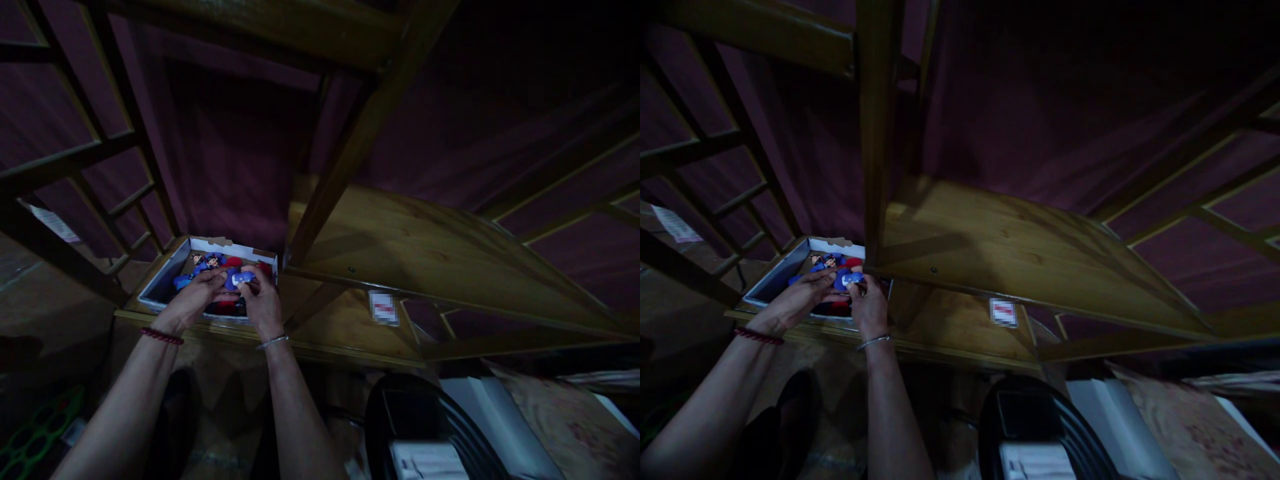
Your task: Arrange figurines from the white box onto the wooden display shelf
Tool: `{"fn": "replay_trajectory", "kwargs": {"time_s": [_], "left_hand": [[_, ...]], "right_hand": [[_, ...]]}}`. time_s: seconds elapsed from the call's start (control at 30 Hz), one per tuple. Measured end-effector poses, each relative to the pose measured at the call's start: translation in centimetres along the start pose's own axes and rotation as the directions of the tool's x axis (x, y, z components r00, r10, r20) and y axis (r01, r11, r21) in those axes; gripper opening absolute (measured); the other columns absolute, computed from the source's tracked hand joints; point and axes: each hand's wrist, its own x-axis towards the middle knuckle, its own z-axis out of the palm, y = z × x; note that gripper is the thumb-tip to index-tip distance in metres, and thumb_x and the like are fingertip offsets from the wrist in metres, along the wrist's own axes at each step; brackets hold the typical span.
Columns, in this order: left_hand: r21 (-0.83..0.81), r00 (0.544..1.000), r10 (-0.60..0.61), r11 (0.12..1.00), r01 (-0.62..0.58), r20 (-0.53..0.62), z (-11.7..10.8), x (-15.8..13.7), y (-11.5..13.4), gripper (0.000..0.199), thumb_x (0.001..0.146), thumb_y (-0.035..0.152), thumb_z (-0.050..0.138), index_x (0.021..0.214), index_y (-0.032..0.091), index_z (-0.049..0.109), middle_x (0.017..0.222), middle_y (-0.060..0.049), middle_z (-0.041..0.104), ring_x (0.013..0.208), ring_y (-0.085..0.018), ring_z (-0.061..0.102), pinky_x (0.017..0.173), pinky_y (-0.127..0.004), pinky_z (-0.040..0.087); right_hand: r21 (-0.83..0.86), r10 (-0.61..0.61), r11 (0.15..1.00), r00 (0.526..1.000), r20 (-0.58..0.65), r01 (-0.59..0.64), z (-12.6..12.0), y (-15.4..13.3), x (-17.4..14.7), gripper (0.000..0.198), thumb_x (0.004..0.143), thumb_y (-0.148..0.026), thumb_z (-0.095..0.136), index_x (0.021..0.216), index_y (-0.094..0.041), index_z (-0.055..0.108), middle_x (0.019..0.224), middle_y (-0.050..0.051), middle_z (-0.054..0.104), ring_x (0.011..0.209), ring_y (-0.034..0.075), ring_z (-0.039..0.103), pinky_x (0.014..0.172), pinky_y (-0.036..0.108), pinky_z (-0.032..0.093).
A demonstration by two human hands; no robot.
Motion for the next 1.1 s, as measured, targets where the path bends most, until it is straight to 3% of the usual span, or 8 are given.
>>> {"fn": "replay_trajectory", "kwargs": {"time_s": [0.27,0.63,0.9,1.1], "left_hand": [[0.015,0.999,0.03,0.999,-0.031,0.037,0.0,0.3,-0.5,0.023,0.075,0.016,0.055,0.097,0.012,0.06,0.085,-0.007,0.067,0.071,-0.017,0.064,0.062,-0.029,0.055],[-0.006,0.999,0.047,0.999,-0.047,-0.004,1.2,0.6,-0.8,0.022,0.079,0.013,0.047,0.099,0.011,0.058,0.084,-0.006,0.066,0.076,-0.017,0.063,0.06,-0.029,0.054],[-0.061,0.997,0.027,0.998,-0.023,0.07,0.9,0.4,-0.6,0.019,0.079,0.012,0.048,0.095,0.009,0.058,0.082,-0.008,0.065,0.074,-0.016,0.063,0.069,-0.033,0.054],[-0.101,0.989,0.03,0.995,-0.016,0.142,0.5,0.3,-0.5,0.022,0.081,0.025,0.049,0.095,0.01,0.056,0.081,-0.008,0.065,0.073,-0.016,0.063,0.074,-0.038,0.052]], "right_hand": [[-0.16,-0.012,0.987,1.0,-0.02,0.008,-0.3,0.1,0.0,0.022,0.073,-0.027,0.052,0.093,-0.031,0.057,0.09,-0.005,0.062,0.082,0.015,0.057,0.077,0.029,0.044],[-0.268,-0.059,0.963,0.997,-0.056,0.042,-0.8,-0.2,0.3,0.022,0.072,-0.026,0.051,0.094,-0.025,0.056,0.095,-0.001,0.059,0.087,0.015,0.054,0.081,0.028,0.041],[-0.3,-0.078,0.952,0.996,-0.048,0.06,-0.8,0.2,0.5,0.023,0.072,-0.026,0.052,0.094,-0.024,0.055,0.096,0.0,0.059,0.088,0.016,0.054,0.081,0.03,0.041],[-0.342,-0.046,0.939,0.999,-0.021,0.036,-0.8,-0.4,0.1,0.023,0.073,-0.024,0.049,0.095,-0.026,0.055,0.096,0.0,0.059,0.085,0.016,0.055,0.077,0.03,0.043]]}}
